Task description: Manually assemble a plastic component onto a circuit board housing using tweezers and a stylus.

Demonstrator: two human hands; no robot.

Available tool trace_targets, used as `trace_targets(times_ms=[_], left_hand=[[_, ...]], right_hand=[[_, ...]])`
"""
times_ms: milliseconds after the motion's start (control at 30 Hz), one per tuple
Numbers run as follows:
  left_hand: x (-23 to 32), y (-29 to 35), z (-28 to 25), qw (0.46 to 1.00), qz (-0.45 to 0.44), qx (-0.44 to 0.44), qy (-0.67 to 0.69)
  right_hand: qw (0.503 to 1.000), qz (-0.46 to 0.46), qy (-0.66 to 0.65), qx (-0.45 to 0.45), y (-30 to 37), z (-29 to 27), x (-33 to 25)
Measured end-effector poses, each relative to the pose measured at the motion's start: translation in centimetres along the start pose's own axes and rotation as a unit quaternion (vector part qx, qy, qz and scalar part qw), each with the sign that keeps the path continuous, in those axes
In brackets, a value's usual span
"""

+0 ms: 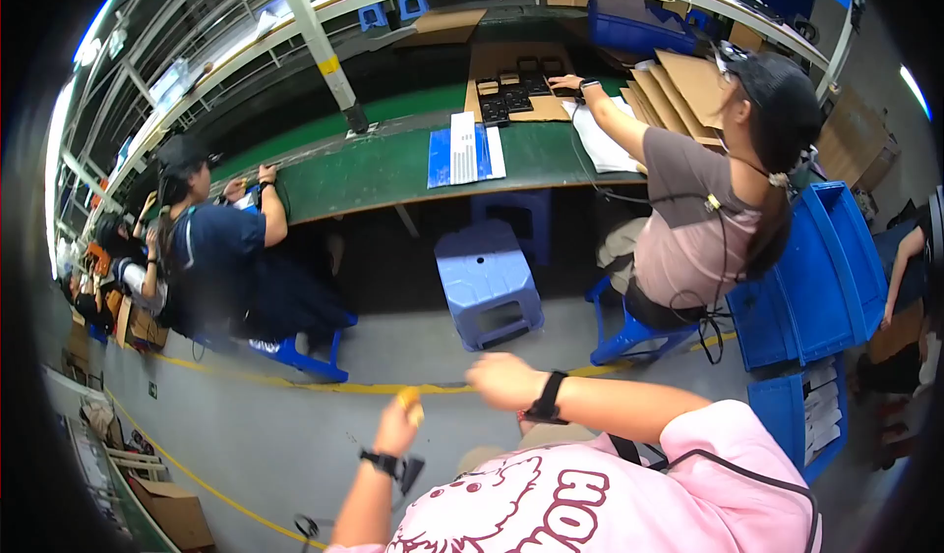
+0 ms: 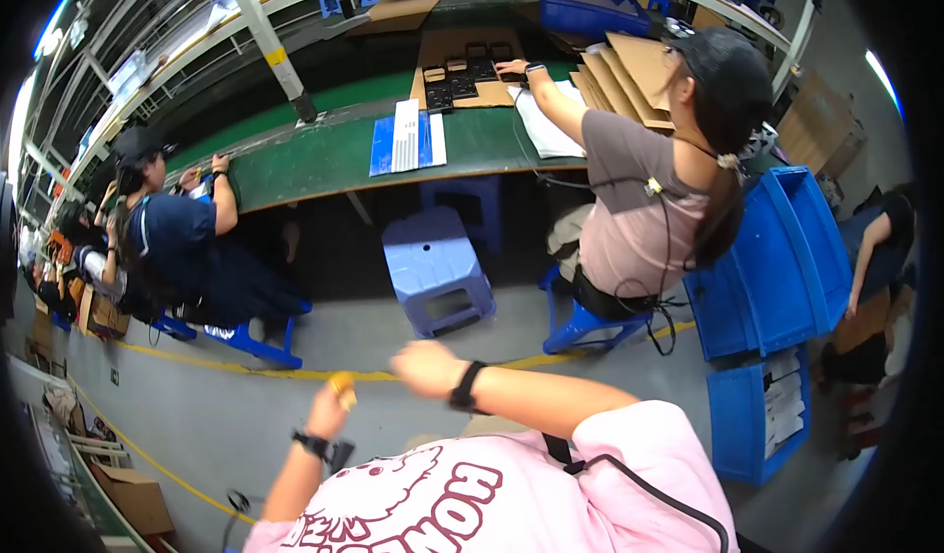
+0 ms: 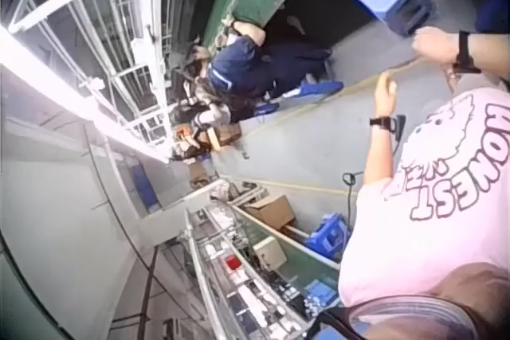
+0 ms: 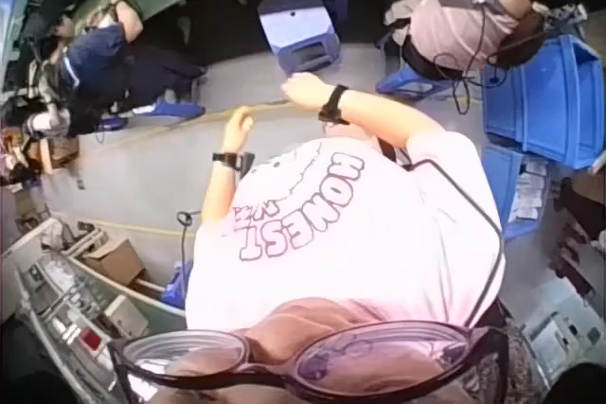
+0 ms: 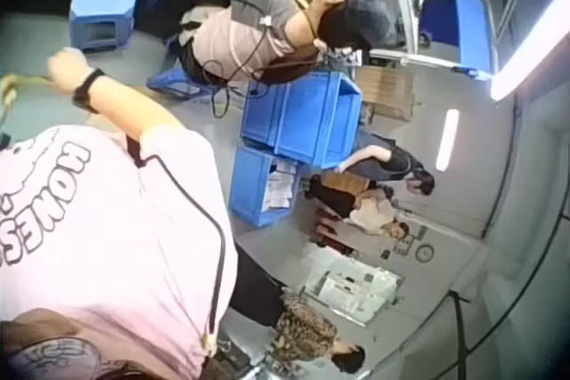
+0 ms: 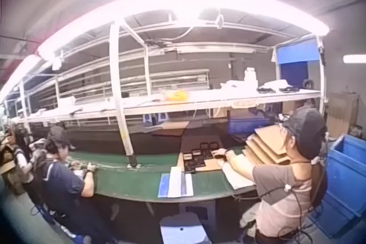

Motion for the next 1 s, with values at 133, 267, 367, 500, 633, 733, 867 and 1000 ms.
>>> trace_targets(times_ms=[133, 267, 367, 500, 633, 733, 867, 1000], left_hand=[[-17.5, 0.2, 4.8, 0.91, -0.286, -0.251, 0.163], [-17.1, -11.2, -1.2, 0.922, -0.293, -0.249, 0.042], [-16.6, -26.2, -3.9, 0.968, -0.182, -0.165, -0.056], [-11.8, -46.4, -0.7, 0.956, -0.169, -0.18, -0.159], [-3.5, -57.5, 5.4, 0.971, 0.006, -0.198, -0.134], [-7.5, -64.2, 13.2, 0.976, -0.034, -0.187, -0.111], [-12.2, -69.0, 16.9, 0.974, -0.065, -0.186, -0.107], [-11.1, -70.1, 16.5, 0.978, -0.09, -0.163, -0.093]], right_hand=[[0.863, 0.402, -0.207, -0.225, 12.0, 11.4, 19.3], [0.792, 0.453, -0.337, -0.232, 13.9, 12.7, 20.0], [0.766, 0.492, -0.356, -0.211, 12.5, 19.0, 24.0], [0.854, 0.353, -0.228, -0.305, -0.3, 14.5, 32.7], [0.872, 0.365, -0.191, -0.264, -10.1, 9.6, 42.4], [0.815, 0.532, -0.153, -0.172, -13.0, 8.1, 51.9], [0.837, 0.461, -0.248, -0.161, -22.9, -2.5, 57.5], [0.856, 0.376, -0.322, -0.147, -23.2, -6.1, 56.2]])
Point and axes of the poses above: each hand's wrist, its own y-axis away from the middle knuckle, its own z-axis out of the palm, x = y × z, the point moved 6 cm from there along -y, towards the middle knuckle, and after that the axes turned 12 degrees about -z, right-handed, at the moved point
